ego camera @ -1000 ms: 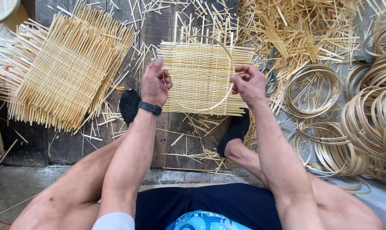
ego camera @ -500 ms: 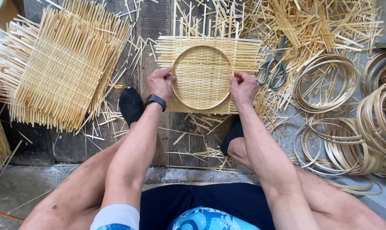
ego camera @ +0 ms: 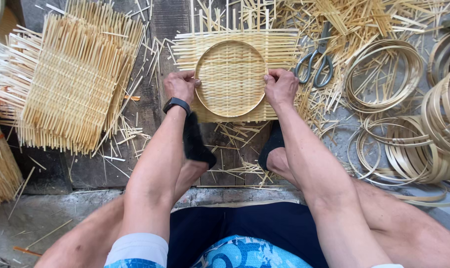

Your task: The person weaves bamboo strips into a circular mat using a wooden frame and shears. They repeatedly place a circular frame over a woven section, trim excess strips with shears, and continue weaving to expand the mat.

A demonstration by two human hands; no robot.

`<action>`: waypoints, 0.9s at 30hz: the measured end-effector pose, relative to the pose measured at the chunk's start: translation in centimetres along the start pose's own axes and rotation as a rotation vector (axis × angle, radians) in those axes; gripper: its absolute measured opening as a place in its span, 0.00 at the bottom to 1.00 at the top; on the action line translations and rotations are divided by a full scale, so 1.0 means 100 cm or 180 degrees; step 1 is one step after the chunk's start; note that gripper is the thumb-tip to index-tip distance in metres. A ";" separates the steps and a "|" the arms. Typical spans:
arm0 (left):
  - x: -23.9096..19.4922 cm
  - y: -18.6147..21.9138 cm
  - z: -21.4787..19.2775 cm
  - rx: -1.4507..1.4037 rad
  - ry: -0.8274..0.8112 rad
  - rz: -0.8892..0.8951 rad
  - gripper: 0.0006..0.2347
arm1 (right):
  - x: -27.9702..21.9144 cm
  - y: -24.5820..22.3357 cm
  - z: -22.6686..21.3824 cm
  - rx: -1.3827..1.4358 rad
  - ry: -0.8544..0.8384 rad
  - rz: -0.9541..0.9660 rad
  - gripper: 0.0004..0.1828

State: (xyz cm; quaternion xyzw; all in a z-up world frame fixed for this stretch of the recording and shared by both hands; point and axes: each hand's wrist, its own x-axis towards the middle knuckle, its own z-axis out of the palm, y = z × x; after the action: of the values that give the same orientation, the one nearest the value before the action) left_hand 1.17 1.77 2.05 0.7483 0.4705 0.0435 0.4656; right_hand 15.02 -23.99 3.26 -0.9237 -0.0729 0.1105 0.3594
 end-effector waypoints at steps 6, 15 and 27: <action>0.009 -0.002 -0.007 -0.0033 -0.0127 -0.0129 0.11 | 0.010 0.010 0.009 0.0172 0.0039 0.0187 0.08; 0.010 -0.015 0.001 -0.0296 -0.0068 -0.0134 0.10 | 0.018 0.026 0.008 0.0311 -0.0167 0.0212 0.10; 0.010 -0.016 -0.009 -0.0561 -0.0377 -0.0551 0.09 | 0.041 0.007 -0.019 0.0432 -0.1111 0.0448 0.11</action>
State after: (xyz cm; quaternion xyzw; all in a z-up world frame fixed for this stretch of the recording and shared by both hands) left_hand 0.25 3.30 0.98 0.6624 0.4994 0.0000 0.5585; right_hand 19.50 -24.86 3.50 -0.8670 -0.0617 0.2984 0.3942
